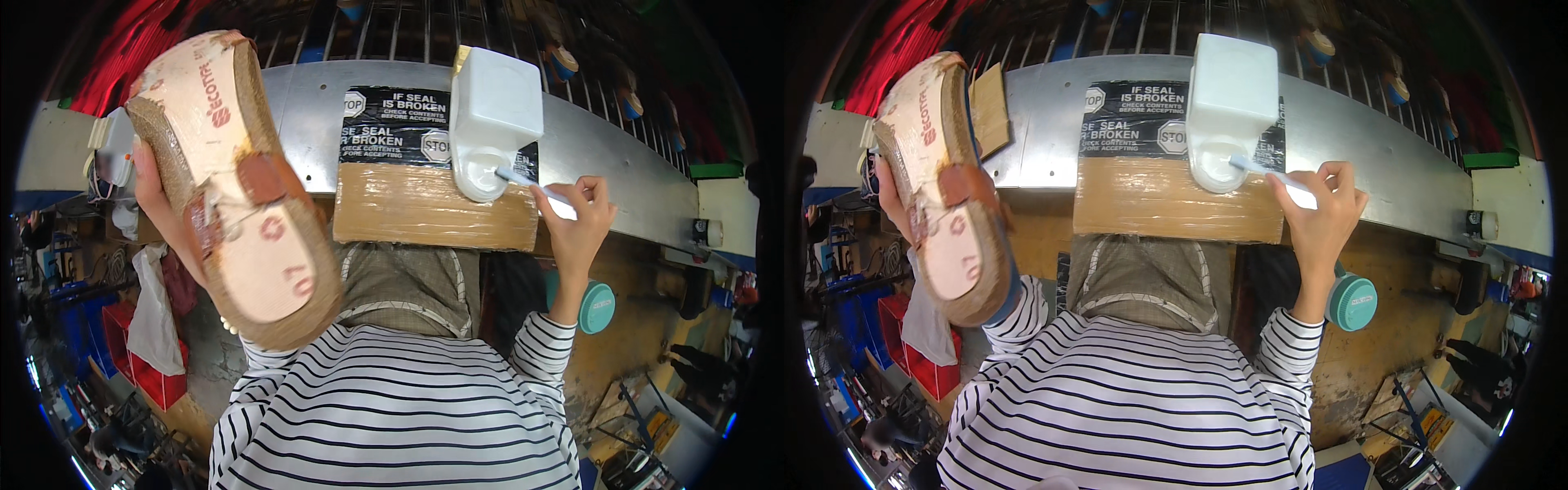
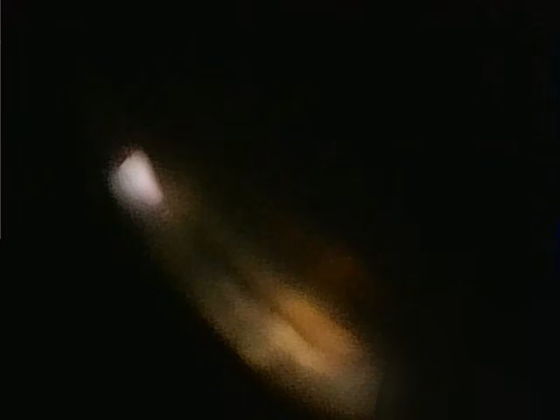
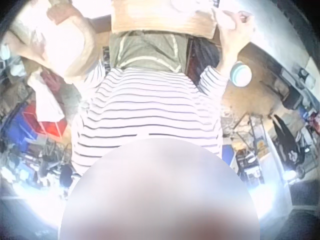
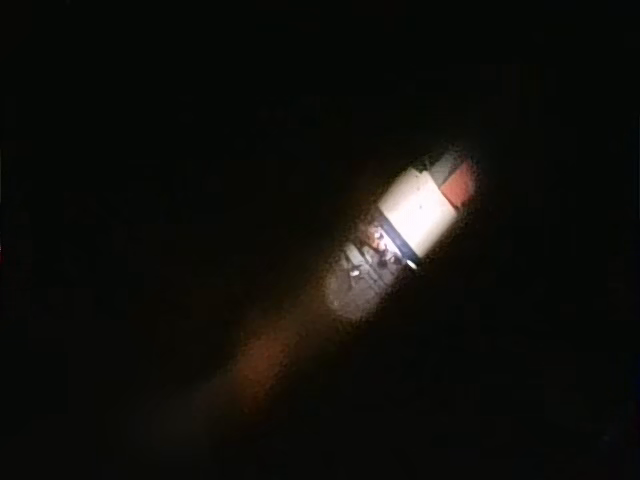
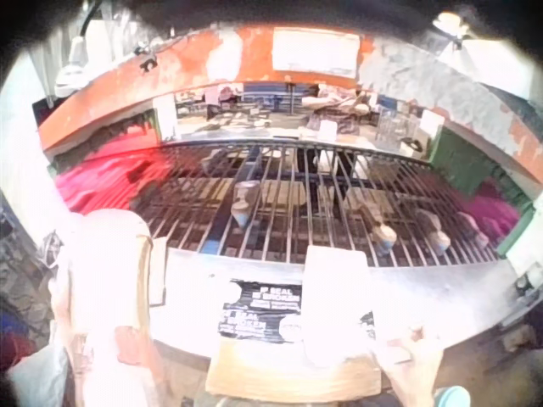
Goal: The person repeatedly applies a white adhesive to the sole and strap of a blue and brown sandal using a small brush. They dip the brush into a container of glue and spread it across the sandal surface multiple times.
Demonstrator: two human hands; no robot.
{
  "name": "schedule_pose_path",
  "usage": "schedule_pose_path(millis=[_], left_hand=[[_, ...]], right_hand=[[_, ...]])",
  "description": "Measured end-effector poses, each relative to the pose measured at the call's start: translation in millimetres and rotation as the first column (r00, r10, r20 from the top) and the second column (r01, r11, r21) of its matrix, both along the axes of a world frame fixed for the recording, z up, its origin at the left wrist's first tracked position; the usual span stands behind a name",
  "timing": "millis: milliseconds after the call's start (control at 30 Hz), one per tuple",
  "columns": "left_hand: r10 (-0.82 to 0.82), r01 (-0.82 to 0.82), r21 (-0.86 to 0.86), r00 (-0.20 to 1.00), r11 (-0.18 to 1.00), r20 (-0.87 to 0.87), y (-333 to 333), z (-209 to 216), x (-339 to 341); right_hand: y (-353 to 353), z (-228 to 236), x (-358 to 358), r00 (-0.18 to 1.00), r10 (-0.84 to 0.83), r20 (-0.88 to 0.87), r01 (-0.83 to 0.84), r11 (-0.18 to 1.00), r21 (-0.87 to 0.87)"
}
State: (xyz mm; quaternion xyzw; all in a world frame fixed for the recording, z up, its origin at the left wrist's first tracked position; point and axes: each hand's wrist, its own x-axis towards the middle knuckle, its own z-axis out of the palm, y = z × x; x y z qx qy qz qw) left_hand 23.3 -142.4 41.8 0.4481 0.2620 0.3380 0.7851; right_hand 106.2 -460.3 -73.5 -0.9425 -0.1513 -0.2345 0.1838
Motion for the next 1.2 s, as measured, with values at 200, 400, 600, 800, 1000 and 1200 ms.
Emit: schedule_pose_path(millis=[200,400,600,800,1000,1200], left_hand=[[0.096,-0.155,0.250,0.968,0.956,0.234,-10,-21,-6],[0.150,-0.239,0.463,0.964,0.854,0.220,-2,-25,0],[0.065,-0.267,0.452,0.908,0.851,0.414,11,-40,-13],[0.032,-0.212,0.424,0.919,0.880,0.393,16,-31,-10],[0.233,-0.256,0.317,0.966,0.913,0.108,-35,9,5],[0.102,-0.157,0.288,0.976,0.945,0.195,-46,4,6]], right_hand=[[24,36,-23,0.917,0.358,-0.175,-0.184,0.769,0.613],[65,87,-42,0.869,0.453,0.199,-0.485,0.703,0.520],[82,107,-29,0.703,0.489,0.517,-0.632,0.762,0.140],[73,98,-40,0.792,0.493,0.360,-0.609,0.676,0.414],[66,80,-38,0.728,0.601,0.329,-0.672,0.532,0.516],[65,73,-36,0.766,0.569,0.299,-0.628,0.564,0.536]])
